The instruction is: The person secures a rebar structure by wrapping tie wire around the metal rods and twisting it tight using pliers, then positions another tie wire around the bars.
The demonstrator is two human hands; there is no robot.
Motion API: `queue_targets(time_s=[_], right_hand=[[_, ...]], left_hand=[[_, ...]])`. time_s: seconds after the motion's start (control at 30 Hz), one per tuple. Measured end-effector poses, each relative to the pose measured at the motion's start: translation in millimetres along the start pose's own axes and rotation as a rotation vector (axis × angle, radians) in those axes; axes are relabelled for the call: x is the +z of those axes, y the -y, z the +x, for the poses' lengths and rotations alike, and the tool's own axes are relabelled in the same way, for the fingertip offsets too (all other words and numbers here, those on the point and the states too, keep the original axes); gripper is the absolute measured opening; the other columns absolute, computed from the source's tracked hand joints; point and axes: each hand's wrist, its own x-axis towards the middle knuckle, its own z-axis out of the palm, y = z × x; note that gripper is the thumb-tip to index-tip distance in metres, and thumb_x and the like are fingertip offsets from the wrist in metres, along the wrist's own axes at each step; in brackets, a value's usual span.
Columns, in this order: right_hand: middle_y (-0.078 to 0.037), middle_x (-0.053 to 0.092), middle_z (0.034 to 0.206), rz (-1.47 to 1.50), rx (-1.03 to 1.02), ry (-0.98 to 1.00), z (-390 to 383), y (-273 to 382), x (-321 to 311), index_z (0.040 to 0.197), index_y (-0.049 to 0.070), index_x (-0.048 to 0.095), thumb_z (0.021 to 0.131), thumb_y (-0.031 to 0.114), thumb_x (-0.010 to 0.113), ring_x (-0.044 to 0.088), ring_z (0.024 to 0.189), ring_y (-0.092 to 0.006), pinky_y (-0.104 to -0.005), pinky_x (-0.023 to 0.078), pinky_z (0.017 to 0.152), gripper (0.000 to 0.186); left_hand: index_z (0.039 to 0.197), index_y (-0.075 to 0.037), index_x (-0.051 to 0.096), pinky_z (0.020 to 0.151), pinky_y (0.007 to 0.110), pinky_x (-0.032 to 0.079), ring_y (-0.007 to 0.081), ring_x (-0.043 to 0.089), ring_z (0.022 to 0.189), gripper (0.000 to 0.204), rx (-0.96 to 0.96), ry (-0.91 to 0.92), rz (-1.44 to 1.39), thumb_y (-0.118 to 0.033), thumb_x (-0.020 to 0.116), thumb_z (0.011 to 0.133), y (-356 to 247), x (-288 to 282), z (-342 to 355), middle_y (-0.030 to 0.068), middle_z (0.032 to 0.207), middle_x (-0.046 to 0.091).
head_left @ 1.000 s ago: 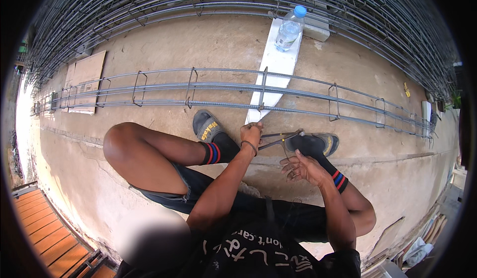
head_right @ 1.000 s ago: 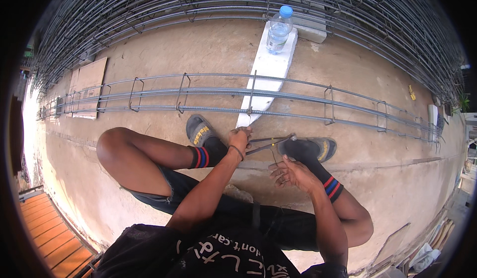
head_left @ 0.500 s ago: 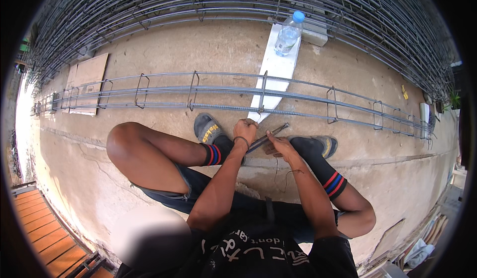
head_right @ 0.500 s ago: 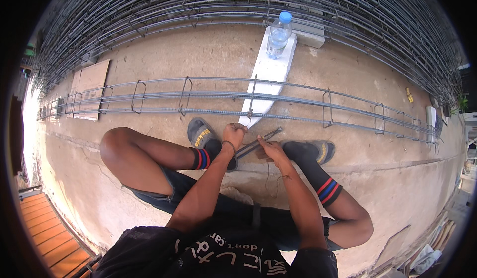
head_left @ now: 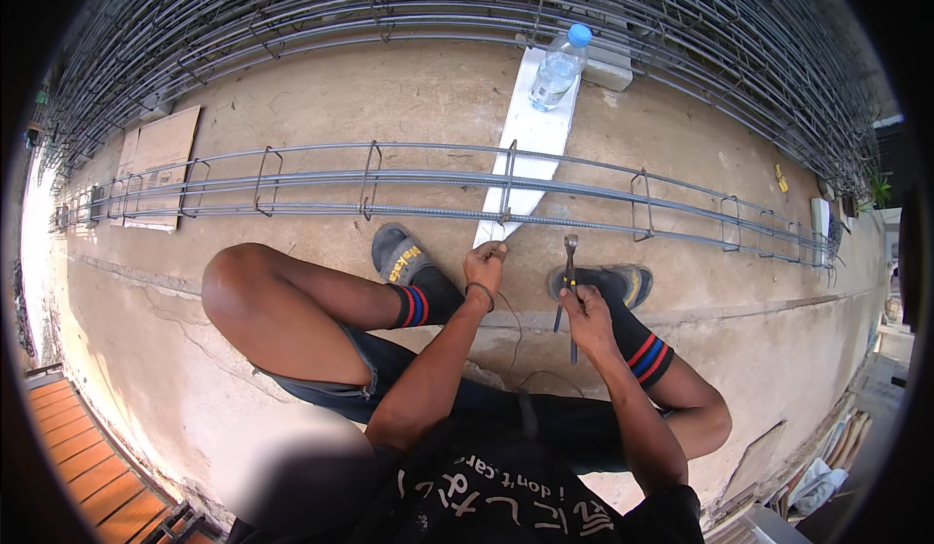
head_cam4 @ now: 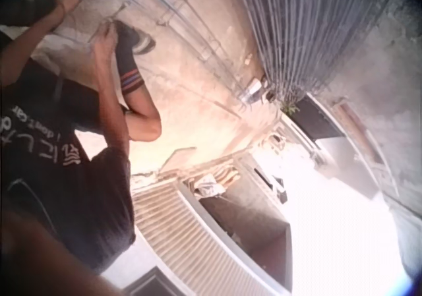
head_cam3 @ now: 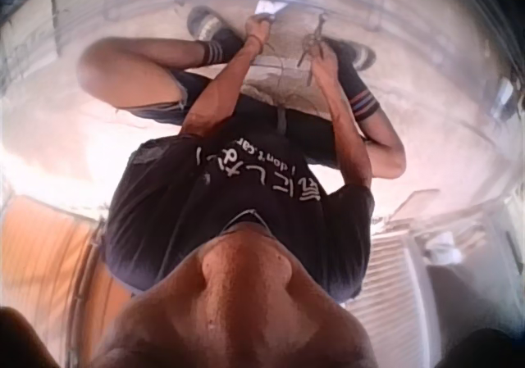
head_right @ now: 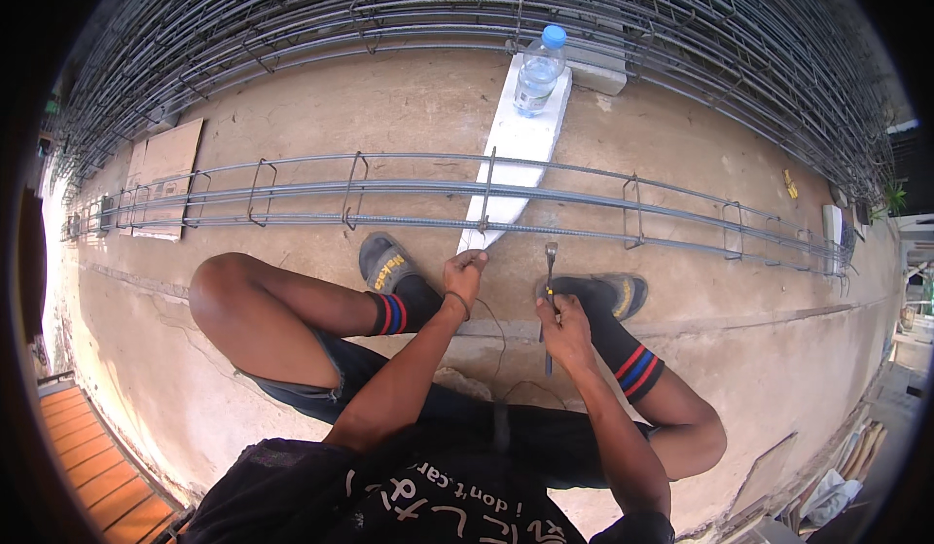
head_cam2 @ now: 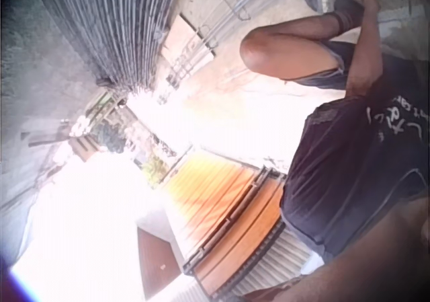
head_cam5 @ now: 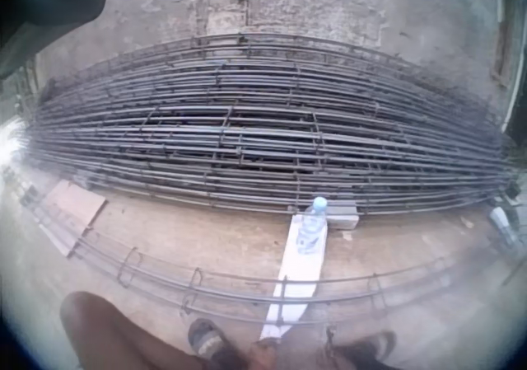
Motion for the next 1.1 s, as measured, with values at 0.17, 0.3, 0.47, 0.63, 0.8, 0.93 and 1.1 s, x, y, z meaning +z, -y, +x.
queue_targets(time_s=[0.17, 0.3, 0.47, 0.63, 0.8, 0.93, 1.1], right_hand=[[-0.022, 0.051, 0.116, -0.082, -0.308, -0.056, -11.1, -1.2, 12.7, 0.093, -0.002, 0.064, 0.087, 0.028, 0.068, 0.053, 0.104, -0.0335, -0.0404, 0.046, 0.084, 0.031], [-0.023, 0.04, 0.136, 0.081, -0.295, 0.059, 35.7, -9.6, 47.1, 0.095, -0.003, 0.063, 0.088, 0.032, 0.067, 0.045, 0.121, -0.0377, -0.0444, 0.043, 0.093, 0.036], [-0.022, 0.038, 0.141, 0.139, -0.354, 0.091, 67.0, -54.6, 80.7, 0.1, -0.002, 0.061, 0.093, 0.03, 0.06, 0.044, 0.126, -0.0367, -0.0436, 0.044, 0.096, 0.033], [-0.016, 0.064, 0.098, 0.278, -0.049, 0.184, 72.0, -45.1, 84.8, 0.106, -0.001, 0.059, 0.099, 0.029, 0.052, 0.06, 0.096, -0.0234, -0.0361, 0.048, 0.085, 0.032], [-0.006, 0.064, 0.089, 0.476, 0.064, 0.318, 57.7, -30.4, 59.9, 0.113, 0.003, 0.059, 0.099, 0.024, 0.053, 0.057, 0.084, -0.015, -0.0304, 0.046, 0.079, 0.026], [-0.002, 0.064, 0.094, 0.216, -0.025, 0.389, 52.1, -40.1, 33.9, 0.117, 0.006, 0.059, 0.098, 0.015, 0.054, 0.058, 0.086, -0.0113, -0.0251, 0.045, 0.079, 0.022], [-0.009, 0.064, 0.093, 0.055, -0.014, 0.326, 38.5, -14.1, 33.5, 0.12, 0.005, 0.055, 0.091, 0.004, 0.053, 0.059, 0.086, -0.0196, -0.0309, 0.046, 0.082, 0.029]], left_hand=[[0.103, -0.003, 0.07, 0.048, 0.024, 0.033, 0.0058, 0.041, 0.053, 0.02, -0.141, 0.05, -0.275, -0.015, 0.064, 0.088, -21.3, 9.3, -13.9, -0.0039, 0.062, 0.051], [0.117, -0.006, 0.065, 0.038, 0.023, 0.022, 0.0034, 0.029, 0.043, 0.027, -0.36, 0.229, -0.406, -0.013, 0.056, 0.092, -52.1, -2.9, -23.2, -0.009, 0.057, 0.037], [0.125, -0.009, 0.059, 0.039, 0.022, 0.019, 0.0038, 0.025, 0.042, 0.032, -0.437, 0.372, -0.46, -0.015, 0.053, 0.094, -58.6, -7.7, -17.3, -0.0099, 0.056, 0.03], [0.124, -0.01, 0.059, 0.038, 0.022, 0.02, 0.0039, 0.023, 0.042, 0.031, -0.468, 0.409, -0.473, -0.017, 0.052, 0.095, -55.1, -11.8, -15.8, -0.0099, 0.055, 0.029], [0.106, -0.009, 0.066, 0.037, 0.022, 0.023, 0.0036, 0.031, 0.042, 0.018, -0.319, 0.128, -0.371, -0.016, 0.061, 0.09, -36.4, -0.3, -16.5, -0.0089, 0.055, 0.038], [0.096, -0.005, 0.072, 0.047, 0.024, 0.032, 0.0051, 0.042, 0.052, 0.014, -0.264, 0.067, -0.333, -0.012, 0.065, 0.086, -25.6, 8.5, -17.7, -0.0048, 0.065, 0.054], [0.1, -0.005, 0.071, 0.044, 0.024, 0.029, 0.004, 0.038, 0.049, 0.016, -0.144, -0.023, -0.403, -0.013, 0.065, 0.088, -11.3, 16.5, -14.3, -0.0049, 0.059, 0.049]])
